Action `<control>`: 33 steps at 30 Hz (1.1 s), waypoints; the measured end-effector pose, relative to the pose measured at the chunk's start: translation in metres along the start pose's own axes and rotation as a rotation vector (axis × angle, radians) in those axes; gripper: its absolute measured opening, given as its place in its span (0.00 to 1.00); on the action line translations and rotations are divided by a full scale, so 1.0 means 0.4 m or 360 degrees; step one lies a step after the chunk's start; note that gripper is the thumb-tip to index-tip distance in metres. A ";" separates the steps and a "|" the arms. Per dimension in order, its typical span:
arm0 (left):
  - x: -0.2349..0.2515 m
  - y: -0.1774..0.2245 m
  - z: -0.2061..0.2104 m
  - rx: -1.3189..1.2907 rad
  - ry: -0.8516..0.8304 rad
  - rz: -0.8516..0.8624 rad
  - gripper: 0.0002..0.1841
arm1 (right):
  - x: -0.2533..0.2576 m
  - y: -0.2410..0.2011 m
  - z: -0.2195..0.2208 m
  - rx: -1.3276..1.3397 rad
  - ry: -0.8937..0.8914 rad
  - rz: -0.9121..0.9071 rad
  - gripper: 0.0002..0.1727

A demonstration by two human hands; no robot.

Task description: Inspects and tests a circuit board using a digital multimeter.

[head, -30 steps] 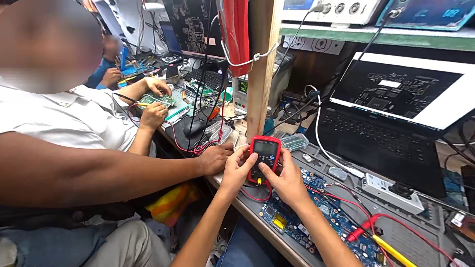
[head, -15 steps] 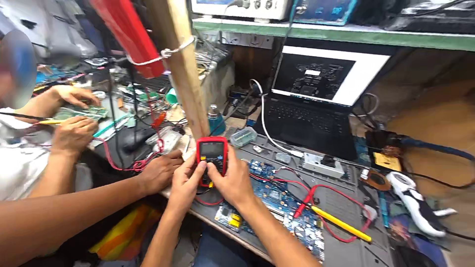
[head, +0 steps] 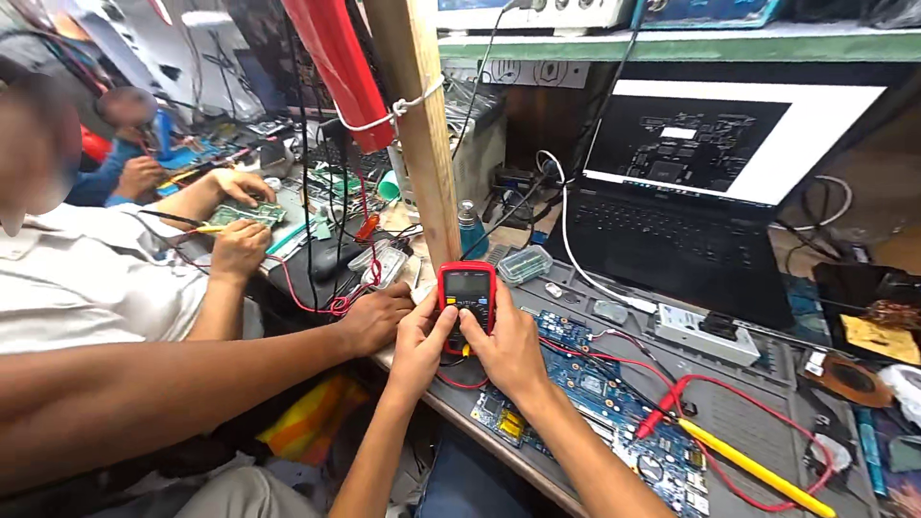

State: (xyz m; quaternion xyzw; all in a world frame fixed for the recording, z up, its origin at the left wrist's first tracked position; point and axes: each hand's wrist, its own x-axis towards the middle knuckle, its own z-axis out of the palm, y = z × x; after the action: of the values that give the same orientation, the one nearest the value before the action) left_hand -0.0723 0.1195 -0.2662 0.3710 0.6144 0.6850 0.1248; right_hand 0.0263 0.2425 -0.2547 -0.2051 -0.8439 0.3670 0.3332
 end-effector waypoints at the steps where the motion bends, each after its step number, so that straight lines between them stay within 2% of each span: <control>1: 0.000 0.001 0.000 -0.0002 -0.0003 -0.0006 0.22 | 0.000 0.000 0.000 -0.0008 -0.0003 0.0002 0.39; 10: 0.002 -0.002 -0.005 -0.0035 -0.0040 0.0000 0.23 | 0.001 0.001 0.002 -0.0035 -0.0012 -0.0015 0.40; 16: 0.000 -0.003 -0.004 -0.0070 0.0016 -0.0041 0.23 | -0.013 0.013 -0.004 0.0014 0.0100 -0.0118 0.48; 19: -0.001 -0.004 -0.002 -0.0055 0.0011 -0.0032 0.23 | -0.021 0.008 -0.007 -0.0027 0.0208 -0.0193 0.40; 22: -0.001 -0.003 0.001 -0.0051 -0.0001 -0.0035 0.23 | -0.024 -0.007 -0.010 -0.0098 0.0293 -0.0378 0.24; 24: -0.003 -0.002 0.001 -0.0049 0.0001 -0.0039 0.23 | -0.026 -0.007 -0.010 -0.0132 0.0285 -0.0400 0.18; 33: -0.004 0.004 -0.010 -0.0044 -0.0039 -0.0053 0.24 | -0.031 0.001 -0.005 -0.0139 0.0252 -0.0357 0.13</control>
State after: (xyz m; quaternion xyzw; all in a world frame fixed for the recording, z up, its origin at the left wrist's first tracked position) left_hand -0.0736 0.1153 -0.2652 0.3672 0.6094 0.6868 0.1489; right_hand 0.0365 0.2365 -0.2590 -0.1523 -0.8478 0.2730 0.4284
